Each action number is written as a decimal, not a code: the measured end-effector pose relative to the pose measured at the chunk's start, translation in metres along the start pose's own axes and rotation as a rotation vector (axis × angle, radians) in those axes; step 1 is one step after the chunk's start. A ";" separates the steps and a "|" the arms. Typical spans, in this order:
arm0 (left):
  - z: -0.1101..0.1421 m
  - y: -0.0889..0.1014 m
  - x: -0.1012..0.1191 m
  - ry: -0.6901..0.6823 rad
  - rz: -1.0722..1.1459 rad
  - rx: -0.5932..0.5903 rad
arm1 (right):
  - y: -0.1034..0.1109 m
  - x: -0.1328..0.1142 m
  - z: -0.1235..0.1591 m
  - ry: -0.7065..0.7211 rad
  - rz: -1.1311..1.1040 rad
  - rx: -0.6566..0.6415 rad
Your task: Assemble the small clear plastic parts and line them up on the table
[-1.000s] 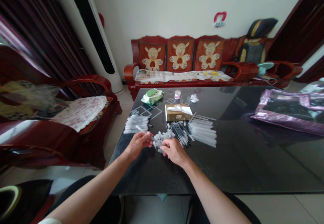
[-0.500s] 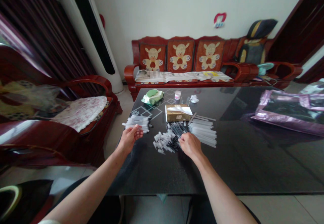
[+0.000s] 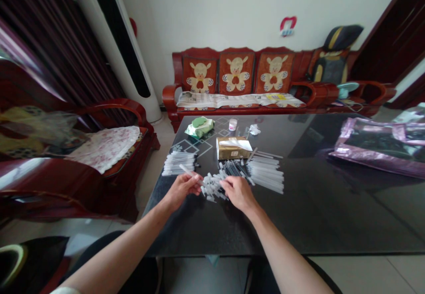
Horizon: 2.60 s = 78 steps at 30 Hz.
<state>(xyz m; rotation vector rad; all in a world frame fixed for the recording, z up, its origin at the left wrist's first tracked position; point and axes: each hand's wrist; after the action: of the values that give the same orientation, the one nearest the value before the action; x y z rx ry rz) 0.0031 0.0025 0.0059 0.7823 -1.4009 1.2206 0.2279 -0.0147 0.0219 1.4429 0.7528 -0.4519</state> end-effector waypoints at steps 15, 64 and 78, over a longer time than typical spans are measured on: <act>0.001 0.013 0.023 -0.096 -0.093 0.011 | -0.016 -0.012 0.006 -0.143 -0.642 -0.408; 0.023 -0.006 0.027 -0.430 -0.934 -0.239 | -0.021 -0.019 0.011 -0.100 -0.639 -0.437; 0.008 -0.004 0.013 -0.261 -1.035 -0.217 | -0.030 -0.027 0.018 0.434 0.446 0.052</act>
<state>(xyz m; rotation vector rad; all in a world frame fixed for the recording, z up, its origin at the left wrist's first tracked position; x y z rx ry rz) 0.0016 -0.0045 0.0201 1.3047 -1.0377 0.1668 0.1918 -0.0399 0.0189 1.7250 0.7304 0.1941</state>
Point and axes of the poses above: each hand's wrist, its own z-axis away from the middle knuckle, its own y-axis out of the back of the hand, x = y × z, and after that the axes turned 1 degree about -z, right-handed
